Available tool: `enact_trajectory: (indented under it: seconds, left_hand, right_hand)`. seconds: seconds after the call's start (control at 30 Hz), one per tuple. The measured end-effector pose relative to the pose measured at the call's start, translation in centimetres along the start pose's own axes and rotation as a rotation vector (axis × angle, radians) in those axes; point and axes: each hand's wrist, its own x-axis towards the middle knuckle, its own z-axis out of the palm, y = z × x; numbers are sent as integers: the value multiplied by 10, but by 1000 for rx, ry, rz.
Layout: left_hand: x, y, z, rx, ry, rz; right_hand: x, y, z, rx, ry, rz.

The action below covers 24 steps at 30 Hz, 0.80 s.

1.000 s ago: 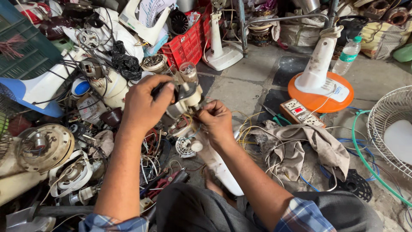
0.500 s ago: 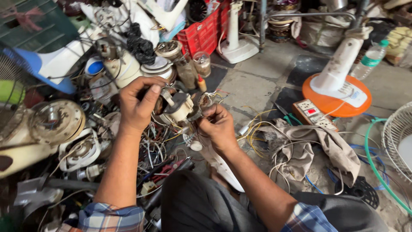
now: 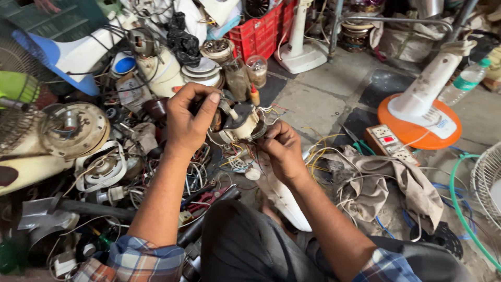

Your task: The person sits on the floor and repairs a small electric motor by stripping wires with pliers and twisting them together. They then connect the wires to a power source to test the motor's operation.

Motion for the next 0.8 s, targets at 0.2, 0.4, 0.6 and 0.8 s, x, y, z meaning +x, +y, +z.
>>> enact_trajectory:
  seconds: [0.2,0.4,0.6,0.8]
  left_hand:
    - [5,0,8,38,1,130]
    - [2,-11,5,14,51,16]
    - [0,-15,4,31,68,76]
    - [-6,-7,3,80,122,109]
  right_hand:
    - [-4,-16,-9,100,-29,130]
    - [5,-12,-8,141,70,248]
    - [22,-12,-12,287,8,302]
    - [22,-19,1,312,123,401]
